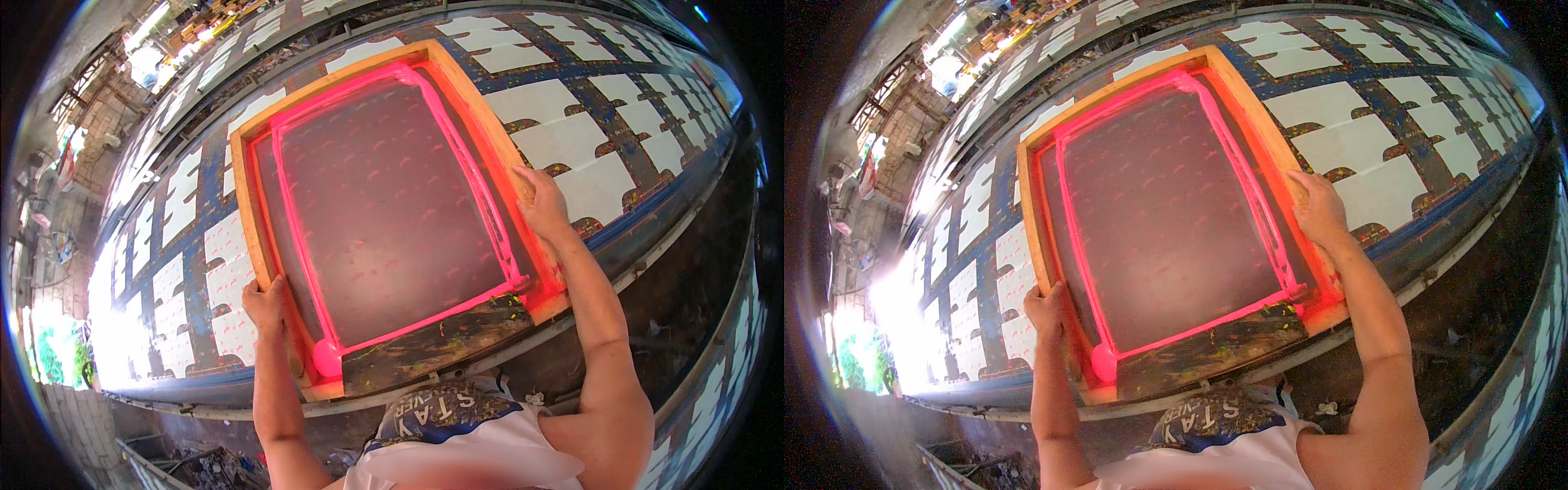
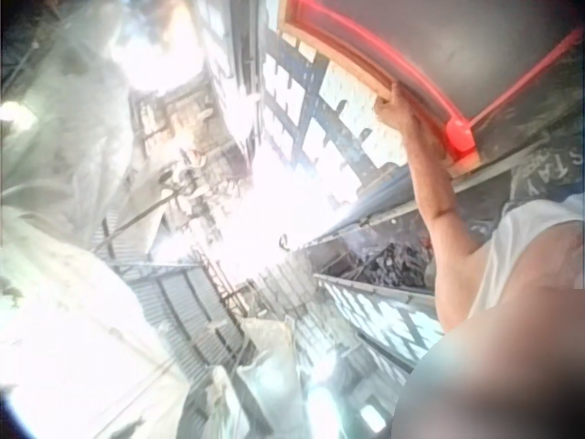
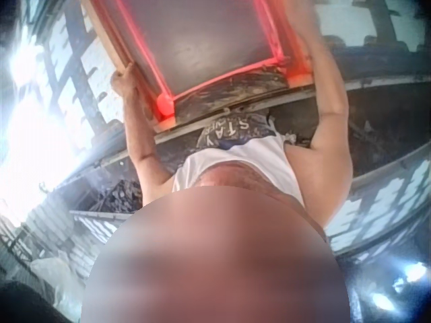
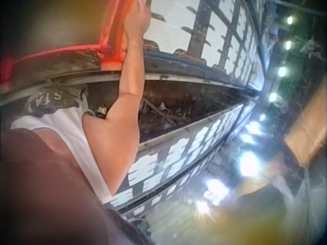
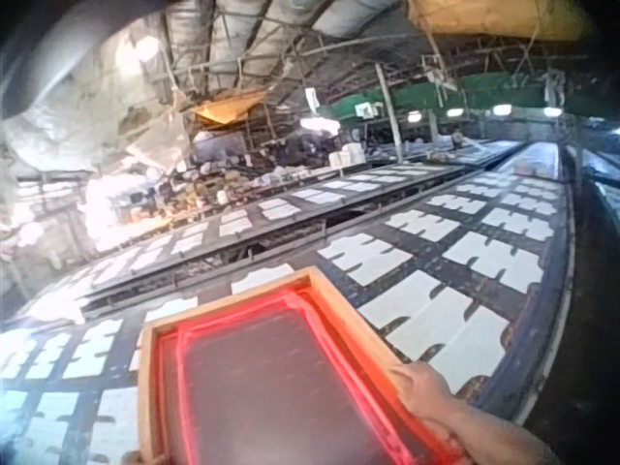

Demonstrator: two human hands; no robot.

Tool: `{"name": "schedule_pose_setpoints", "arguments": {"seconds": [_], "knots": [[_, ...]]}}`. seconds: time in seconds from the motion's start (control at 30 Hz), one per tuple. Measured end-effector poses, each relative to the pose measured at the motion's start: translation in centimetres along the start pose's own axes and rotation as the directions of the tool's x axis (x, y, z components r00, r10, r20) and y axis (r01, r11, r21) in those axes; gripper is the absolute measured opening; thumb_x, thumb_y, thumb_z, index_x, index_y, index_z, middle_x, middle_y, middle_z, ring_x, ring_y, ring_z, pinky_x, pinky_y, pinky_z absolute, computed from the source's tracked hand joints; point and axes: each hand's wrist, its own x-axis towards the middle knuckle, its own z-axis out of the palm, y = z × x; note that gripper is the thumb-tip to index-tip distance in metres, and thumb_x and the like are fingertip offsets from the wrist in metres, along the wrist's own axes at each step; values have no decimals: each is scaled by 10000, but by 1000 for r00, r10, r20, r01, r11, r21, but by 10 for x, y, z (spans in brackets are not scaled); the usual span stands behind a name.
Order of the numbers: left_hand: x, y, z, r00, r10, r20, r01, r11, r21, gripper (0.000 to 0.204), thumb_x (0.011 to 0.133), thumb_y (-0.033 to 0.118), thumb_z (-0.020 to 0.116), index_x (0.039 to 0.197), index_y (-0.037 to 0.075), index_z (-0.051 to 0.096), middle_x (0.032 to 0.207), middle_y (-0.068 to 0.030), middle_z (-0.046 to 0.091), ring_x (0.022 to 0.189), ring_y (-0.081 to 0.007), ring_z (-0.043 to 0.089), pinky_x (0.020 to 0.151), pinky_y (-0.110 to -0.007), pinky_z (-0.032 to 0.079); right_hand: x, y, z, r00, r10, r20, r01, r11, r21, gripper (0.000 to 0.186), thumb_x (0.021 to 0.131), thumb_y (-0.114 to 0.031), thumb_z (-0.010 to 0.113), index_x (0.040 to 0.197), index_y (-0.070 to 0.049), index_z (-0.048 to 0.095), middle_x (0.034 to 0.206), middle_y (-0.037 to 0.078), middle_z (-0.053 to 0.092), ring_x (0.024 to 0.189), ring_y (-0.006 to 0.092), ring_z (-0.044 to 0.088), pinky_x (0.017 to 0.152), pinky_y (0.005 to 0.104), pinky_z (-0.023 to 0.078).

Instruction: The person uses a squeegee to pull pink ink across a screen-printing frame placed over a flat surface. The person repeatedly wipes the squeegee and repositions the frame while continuing to spread ink evenly across the screen.

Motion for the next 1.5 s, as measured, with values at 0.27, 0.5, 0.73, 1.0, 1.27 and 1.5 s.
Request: {"name": "schedule_pose_setpoints", "arguments": {"seconds": [0.27,0.5,0.73,1.0,1.27,1.5], "knots": [[-15,26,14,1000,-13,5,12,997,77,461,831,327,967,1046,-59,834,934,-203,757,844,-347,733,808,-495,576,5,24,-19,999,3,46,-4,1000,1,657,846,0,769,1488,-117,695,1252,176,702,1260,411,666,1105,482,552],[-15,23,20,995,-85,53,81,994,70,477,831,353,968,1045,-53,837,959,-218,778,875,-360,751,840,-499,583,-2,22,-15,997,39,74,-37,999,-25,622,892,-31,787,1500,-71,667,1382,211,690,1335,444,633,1176,508,504],[-11,12,36,989,-102,111,83,983,161,553,822,436,957,1064,-46,836,1092,-279,786,1024,-460,765,946,-549,594,-69,-51,-51,880,-374,293,393,919,-9,581,869,-164,896,1426,-102,742,1530,195,652,1403,422,625,1218,554,486],[-21,19,37,998,-56,26,53,991,119,585,861,472,914,1142,-34,829,1164,-283,769,1103,-470,748,1016,-569,594,-146,-164,-44,554,-523,648,623,777,93,519,836,-173,885,1342,-109,788,1347,130,753,1291,368,707,1134,516,563],[-27,24,36,1000,-24,-12,24,999,-27,578,939,396,824,1353,-3,767,1313,-252,709,1270,-444,686,1076,-549,578,-160,-204,12,631,-499,594,650,758,-53,498,796,27,757,1277,-98,798,1188,124,798,1142,350,752,962,492,595],[-32,23,38,999,17,-32,-17,999,-31,588,959,391,827,1388,-2,739,1317,-241,696,1297,-437,670,1087,-546,581,-109,-211,9,485,-196,852,457,888,-55,444,849,-52,773,1282,-137,817,1154,178,816,1121,429,768,958,552,609]]}}
